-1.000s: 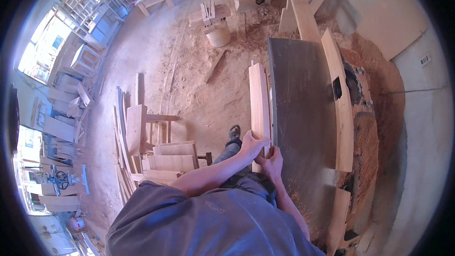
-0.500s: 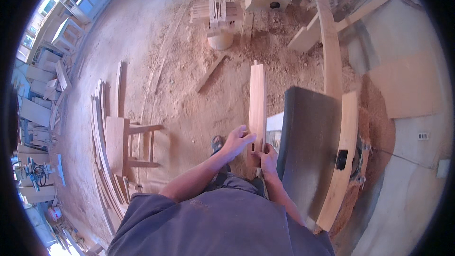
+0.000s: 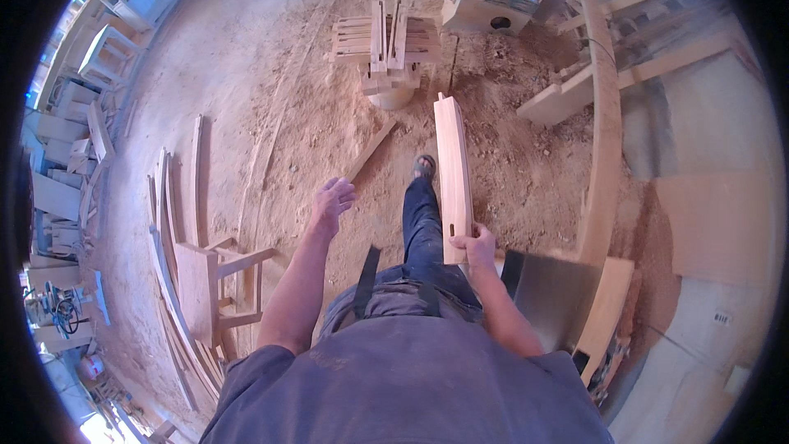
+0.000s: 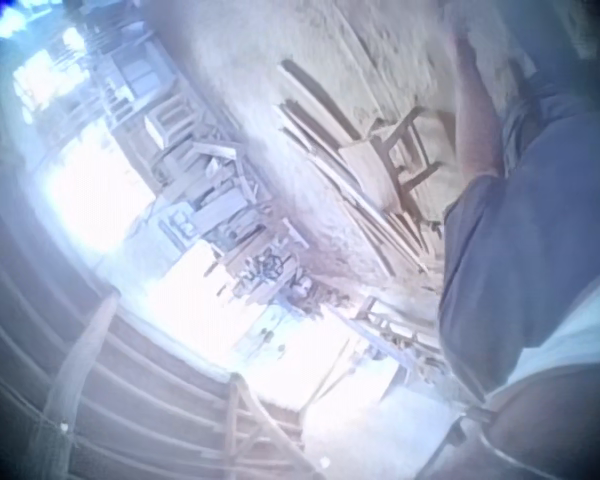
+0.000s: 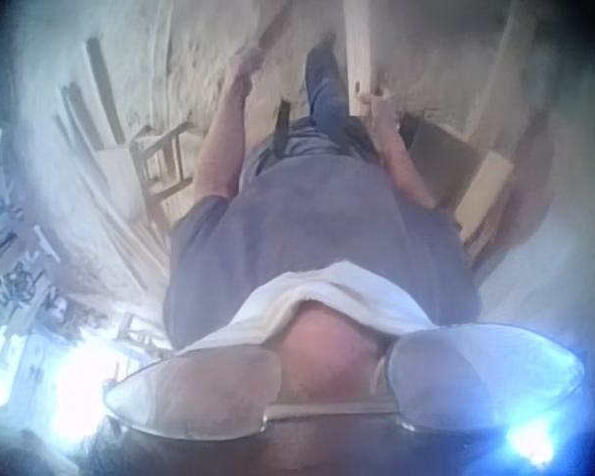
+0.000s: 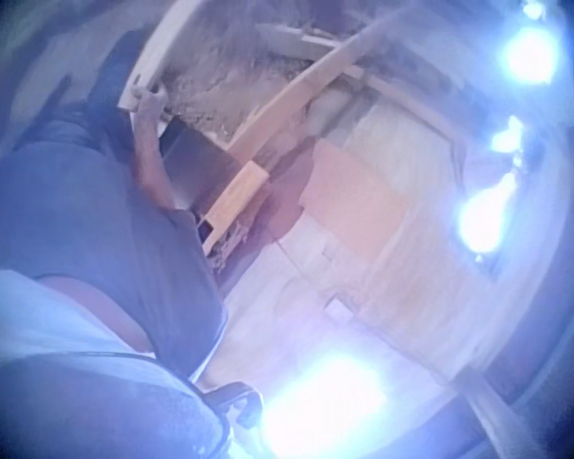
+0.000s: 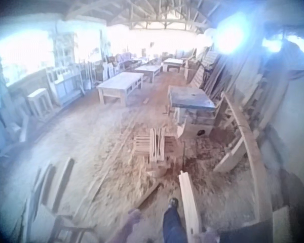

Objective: The person picks up curved wooden planks and guides them along a rotating routing machine bit to mill a groove into the edge before placing them into a stack.

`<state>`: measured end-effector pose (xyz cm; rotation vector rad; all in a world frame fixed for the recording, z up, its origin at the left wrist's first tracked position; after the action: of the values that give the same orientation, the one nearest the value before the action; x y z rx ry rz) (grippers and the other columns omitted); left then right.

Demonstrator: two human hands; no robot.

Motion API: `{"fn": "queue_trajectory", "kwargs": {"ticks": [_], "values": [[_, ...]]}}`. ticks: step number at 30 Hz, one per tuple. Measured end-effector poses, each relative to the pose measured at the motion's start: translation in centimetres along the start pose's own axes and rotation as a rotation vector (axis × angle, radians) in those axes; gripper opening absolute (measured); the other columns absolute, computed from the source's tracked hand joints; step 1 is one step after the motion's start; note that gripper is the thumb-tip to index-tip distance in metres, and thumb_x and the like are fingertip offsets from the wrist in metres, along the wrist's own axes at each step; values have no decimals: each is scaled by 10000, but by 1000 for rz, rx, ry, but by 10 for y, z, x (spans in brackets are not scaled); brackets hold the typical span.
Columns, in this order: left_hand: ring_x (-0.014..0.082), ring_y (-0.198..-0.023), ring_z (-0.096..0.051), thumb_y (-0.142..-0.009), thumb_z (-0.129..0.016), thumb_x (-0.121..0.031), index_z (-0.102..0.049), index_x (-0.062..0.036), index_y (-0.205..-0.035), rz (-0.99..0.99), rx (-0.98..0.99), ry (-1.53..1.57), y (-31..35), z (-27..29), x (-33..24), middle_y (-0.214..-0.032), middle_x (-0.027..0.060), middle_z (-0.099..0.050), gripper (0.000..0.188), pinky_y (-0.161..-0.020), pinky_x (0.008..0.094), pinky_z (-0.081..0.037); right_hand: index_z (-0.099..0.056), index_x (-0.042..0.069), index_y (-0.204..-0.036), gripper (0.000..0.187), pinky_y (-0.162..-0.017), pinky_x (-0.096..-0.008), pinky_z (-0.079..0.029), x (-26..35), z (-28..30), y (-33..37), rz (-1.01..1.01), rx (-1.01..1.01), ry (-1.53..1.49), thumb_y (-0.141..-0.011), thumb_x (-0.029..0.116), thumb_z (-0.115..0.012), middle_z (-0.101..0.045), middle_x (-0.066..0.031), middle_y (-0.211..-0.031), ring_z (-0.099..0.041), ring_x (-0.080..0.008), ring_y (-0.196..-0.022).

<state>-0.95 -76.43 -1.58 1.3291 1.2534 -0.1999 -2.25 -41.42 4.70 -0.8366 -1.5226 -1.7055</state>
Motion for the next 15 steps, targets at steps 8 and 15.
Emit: {"fn": "queue_trajectory", "kwargs": {"ticks": [8,15], "values": [[160,-826,-631,-972,-629,-300,-583,-3,-1277,55,-241,-107,-233,-48,-72,-1007,72,-660,428,-712,304,-497,-644,-30,-1150,568,-872,-394,-541,145,-74,-354,318,139,603,-623,140,-773,-724,-196,-1032,-700,-321,-944],[268,-1129,-646,-907,-698,-306,-345,135,-1491,167,-363,-413,-388,-106,-93,-1328,236,-610,813,-959,375,-509,-533,29,-1290,673,-931,-469,-532,270,-191,-585,627,210,1089,-681,204,-761,-662,-227,-1152,-653,-408,-1063]]}}
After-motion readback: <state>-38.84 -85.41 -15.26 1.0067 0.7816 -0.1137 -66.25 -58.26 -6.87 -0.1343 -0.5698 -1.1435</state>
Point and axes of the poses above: each hand's wrist, its own y-axis away from the middle knuckle, its own z-axis out of the back of the hand, x = y × z, the point moved 2 cm from there along -y, towards the middle knuckle
